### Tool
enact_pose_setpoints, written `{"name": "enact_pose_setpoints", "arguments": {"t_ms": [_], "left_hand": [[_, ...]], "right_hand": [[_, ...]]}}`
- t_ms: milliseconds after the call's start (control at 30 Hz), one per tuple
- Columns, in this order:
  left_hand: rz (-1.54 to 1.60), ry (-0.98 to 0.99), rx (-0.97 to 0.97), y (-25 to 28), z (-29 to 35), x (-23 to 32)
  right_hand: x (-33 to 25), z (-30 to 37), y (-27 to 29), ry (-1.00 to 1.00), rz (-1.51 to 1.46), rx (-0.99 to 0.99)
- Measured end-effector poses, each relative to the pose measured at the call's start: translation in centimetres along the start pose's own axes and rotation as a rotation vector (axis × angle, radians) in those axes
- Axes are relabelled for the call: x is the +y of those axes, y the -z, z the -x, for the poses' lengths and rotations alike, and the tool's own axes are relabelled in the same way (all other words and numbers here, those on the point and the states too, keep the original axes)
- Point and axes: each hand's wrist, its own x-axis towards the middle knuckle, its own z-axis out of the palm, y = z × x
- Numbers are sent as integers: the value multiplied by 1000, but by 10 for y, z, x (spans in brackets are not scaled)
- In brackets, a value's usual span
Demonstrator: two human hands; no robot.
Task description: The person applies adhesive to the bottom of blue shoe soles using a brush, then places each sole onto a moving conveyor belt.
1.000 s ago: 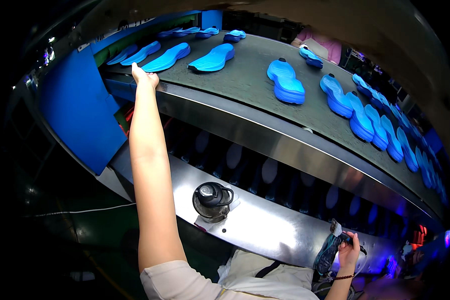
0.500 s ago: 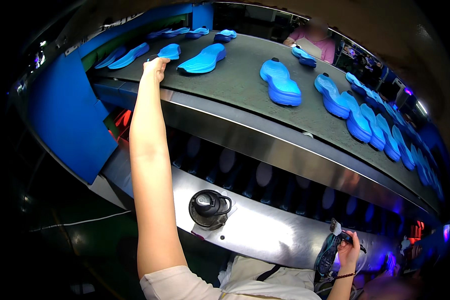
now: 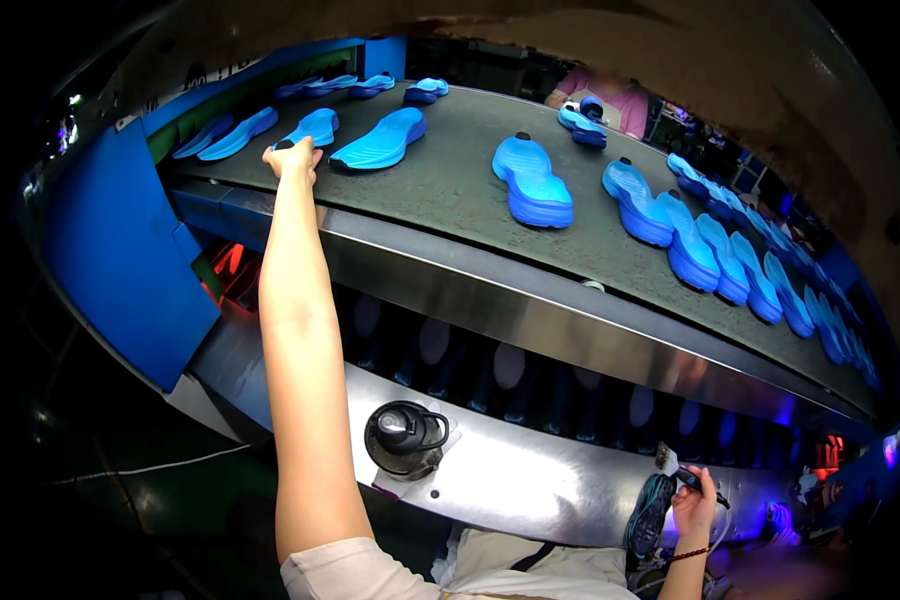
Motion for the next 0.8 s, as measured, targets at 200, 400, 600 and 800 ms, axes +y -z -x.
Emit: {"name": "enact_pose_setpoints", "arguments": {"t_ms": [200, 400, 600, 800], "left_hand": [[71, -103, -30, 16, -15, 7], [189, -306, -284, 44, 31, 24], [175, -509, -541, 94, 119, 25], [225, -382, -703, 115, 173, 16]], "right_hand": [[1, -3, -1, -26, -7, 0], [3, -7, 5, -6, 15, 8], [4, -10, 17, -42, -20, -20], [5, -12, 23, -55, -64, -57]]}}
